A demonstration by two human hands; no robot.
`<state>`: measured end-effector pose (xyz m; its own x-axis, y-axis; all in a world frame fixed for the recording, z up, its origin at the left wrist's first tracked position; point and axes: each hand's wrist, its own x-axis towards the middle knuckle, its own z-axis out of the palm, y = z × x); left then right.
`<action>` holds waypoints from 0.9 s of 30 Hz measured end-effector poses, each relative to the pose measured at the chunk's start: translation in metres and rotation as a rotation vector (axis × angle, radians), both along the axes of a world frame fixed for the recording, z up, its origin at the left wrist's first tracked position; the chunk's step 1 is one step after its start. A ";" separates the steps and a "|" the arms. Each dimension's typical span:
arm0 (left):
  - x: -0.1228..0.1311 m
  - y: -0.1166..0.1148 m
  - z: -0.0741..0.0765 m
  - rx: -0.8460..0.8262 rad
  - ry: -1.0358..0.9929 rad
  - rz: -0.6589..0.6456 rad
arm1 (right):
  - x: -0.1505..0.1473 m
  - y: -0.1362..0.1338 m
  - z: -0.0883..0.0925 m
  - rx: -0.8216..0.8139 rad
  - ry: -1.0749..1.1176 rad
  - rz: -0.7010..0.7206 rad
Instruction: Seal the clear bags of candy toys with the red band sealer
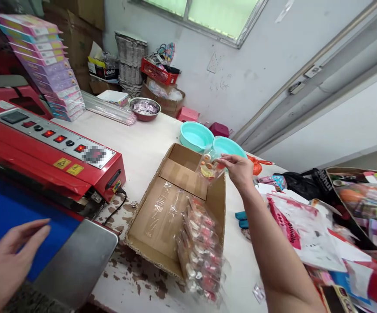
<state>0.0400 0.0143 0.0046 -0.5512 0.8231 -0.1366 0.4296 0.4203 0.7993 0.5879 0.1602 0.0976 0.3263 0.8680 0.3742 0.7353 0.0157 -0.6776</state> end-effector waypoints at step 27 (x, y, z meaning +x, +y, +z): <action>0.006 0.053 -0.027 -0.247 -0.947 -0.080 | -0.365 -0.100 -0.119 -0.558 1.050 0.187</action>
<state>0.0460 0.0671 -0.0227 -0.0685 0.7421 -0.6668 -0.3096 0.6196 0.7213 0.2227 0.0599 -0.0210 0.0987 0.8919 -0.4412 -0.1614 -0.4232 -0.8915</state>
